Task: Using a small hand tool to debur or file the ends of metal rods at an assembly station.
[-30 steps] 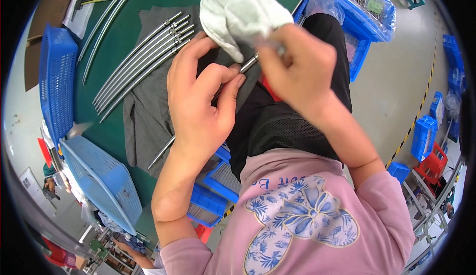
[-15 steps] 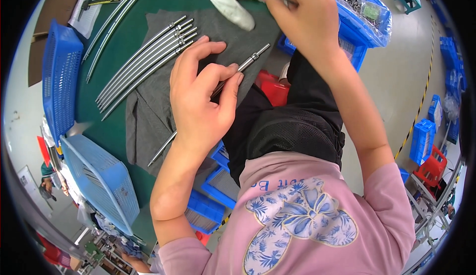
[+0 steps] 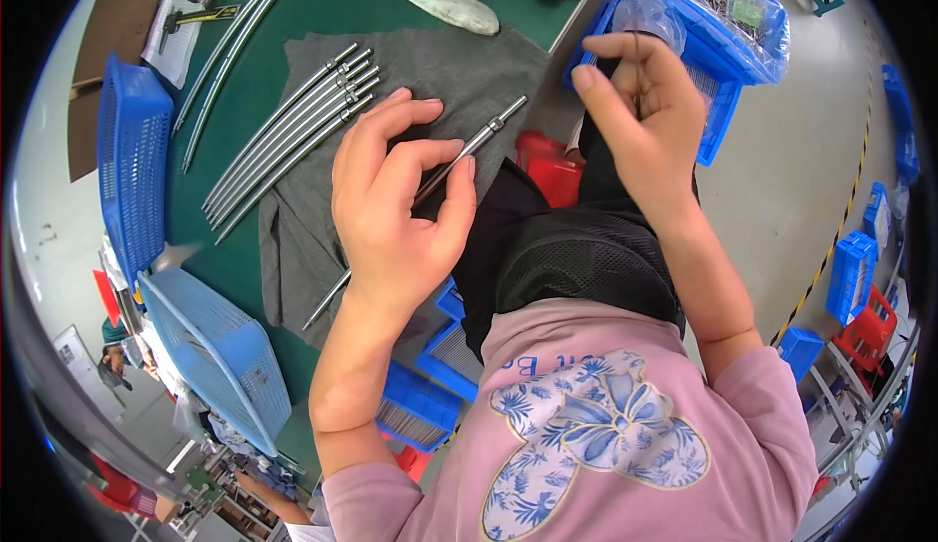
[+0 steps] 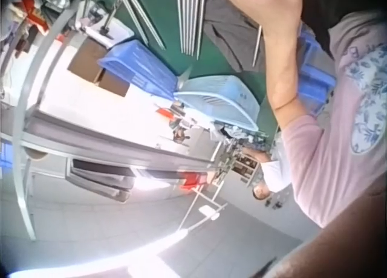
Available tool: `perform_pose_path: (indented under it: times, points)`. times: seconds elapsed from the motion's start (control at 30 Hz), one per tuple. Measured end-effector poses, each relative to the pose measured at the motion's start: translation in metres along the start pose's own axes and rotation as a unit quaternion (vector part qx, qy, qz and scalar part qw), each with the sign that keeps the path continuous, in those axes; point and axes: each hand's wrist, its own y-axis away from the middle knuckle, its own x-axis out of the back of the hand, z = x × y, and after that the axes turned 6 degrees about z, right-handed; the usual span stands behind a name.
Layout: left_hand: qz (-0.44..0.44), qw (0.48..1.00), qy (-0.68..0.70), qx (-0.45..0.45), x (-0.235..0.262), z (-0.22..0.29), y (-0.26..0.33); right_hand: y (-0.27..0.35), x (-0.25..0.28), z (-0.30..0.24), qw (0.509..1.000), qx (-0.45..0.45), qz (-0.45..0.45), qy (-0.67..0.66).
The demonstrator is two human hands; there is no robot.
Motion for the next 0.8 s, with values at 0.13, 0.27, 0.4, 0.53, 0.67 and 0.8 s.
perform_pose_path:
  times: [0.13, 0.27, 0.4, 0.53, 0.67, 0.8]
  points:
    - [0.004, 1.000, 0.010, -0.015, -0.001, 0.000, -0.002, 0.008, -0.014, -0.007, 0.997, -0.029, -0.042, -0.062]
    - [0.005, 1.000, 0.006, -0.008, -0.001, 0.001, -0.001, 0.009, -0.021, -0.009, 0.998, -0.016, -0.051, -0.023]
    - [-0.003, 1.000, -0.002, -0.012, 0.001, 0.004, -0.002, 0.012, -0.022, -0.007, 0.999, 0.007, -0.049, -0.016]
    - [-0.008, 1.000, -0.003, -0.009, 0.001, 0.007, -0.002, 0.012, -0.018, -0.007, 0.997, 0.014, -0.078, 0.009]
    - [-0.003, 1.000, -0.001, -0.013, 0.001, 0.008, -0.004, 0.013, -0.020, -0.010, 0.994, -0.050, -0.089, -0.033]
    - [-0.049, 0.999, 0.003, -0.012, 0.007, 0.010, -0.006, 0.012, -0.018, -0.002, 0.991, -0.021, -0.105, -0.079]
